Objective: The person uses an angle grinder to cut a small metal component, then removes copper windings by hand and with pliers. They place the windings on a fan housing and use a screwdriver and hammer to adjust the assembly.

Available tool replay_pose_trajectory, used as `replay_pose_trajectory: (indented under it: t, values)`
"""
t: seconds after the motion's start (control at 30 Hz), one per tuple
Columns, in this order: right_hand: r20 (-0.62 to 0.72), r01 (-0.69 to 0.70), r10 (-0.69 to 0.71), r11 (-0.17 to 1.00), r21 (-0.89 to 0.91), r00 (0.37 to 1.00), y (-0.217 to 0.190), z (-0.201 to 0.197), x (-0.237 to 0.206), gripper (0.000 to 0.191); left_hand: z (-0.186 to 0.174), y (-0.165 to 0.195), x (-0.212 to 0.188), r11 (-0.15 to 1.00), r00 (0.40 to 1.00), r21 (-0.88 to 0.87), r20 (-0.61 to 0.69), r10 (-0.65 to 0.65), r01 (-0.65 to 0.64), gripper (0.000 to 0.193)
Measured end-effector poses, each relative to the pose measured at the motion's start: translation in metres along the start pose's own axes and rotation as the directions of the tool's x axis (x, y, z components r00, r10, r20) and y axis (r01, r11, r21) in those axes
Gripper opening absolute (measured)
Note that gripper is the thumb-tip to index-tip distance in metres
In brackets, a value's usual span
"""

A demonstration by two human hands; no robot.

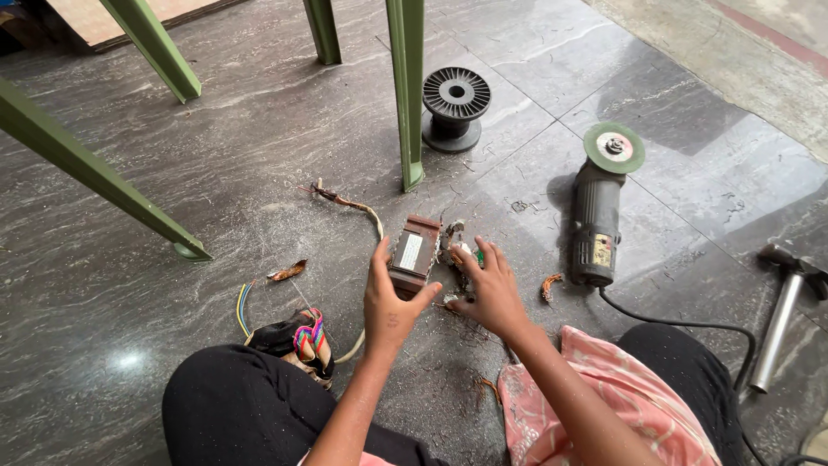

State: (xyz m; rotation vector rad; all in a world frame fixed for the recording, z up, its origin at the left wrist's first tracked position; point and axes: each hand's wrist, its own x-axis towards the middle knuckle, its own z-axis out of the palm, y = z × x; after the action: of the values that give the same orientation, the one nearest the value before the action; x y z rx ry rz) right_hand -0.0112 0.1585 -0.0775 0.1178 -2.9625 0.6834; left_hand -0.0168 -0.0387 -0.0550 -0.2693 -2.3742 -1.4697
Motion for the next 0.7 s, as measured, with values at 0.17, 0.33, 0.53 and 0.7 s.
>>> replay_pose_trajectory:
  t: [0.17, 0.33, 0.53, 0.7]
  values:
    - [0.087, -0.025, 0.032, 0.996, -0.085, 0.996, -0.009, -0.005, 0.002, 0.086, -0.008, 0.012, 0.007, 0.990, 0.998, 0.143, 0.065, -0.018, 0.008, 0.088]
    - [0.100, -0.102, 0.134, 0.957, -0.272, 0.986, -0.013, -0.018, -0.001, 0.077, -0.023, 0.006, 0.023, 0.998, 0.985, 0.030, 0.156, -0.067, 0.064, 0.078]
    - [-0.185, 0.041, -0.044, 0.999, -0.019, 0.982, -0.014, -0.022, -0.003, 0.056, -0.027, 0.000, 0.025, 0.997, 0.978, -0.019, 0.199, -0.066, 0.071, 0.076]
    - [-0.131, 0.033, 0.039, 0.861, 0.507, 0.991, -0.029, -0.008, -0.001, 0.046, -0.024, 0.001, 0.022, 0.996, 0.977, -0.034, 0.197, -0.079, 0.087, 0.077]
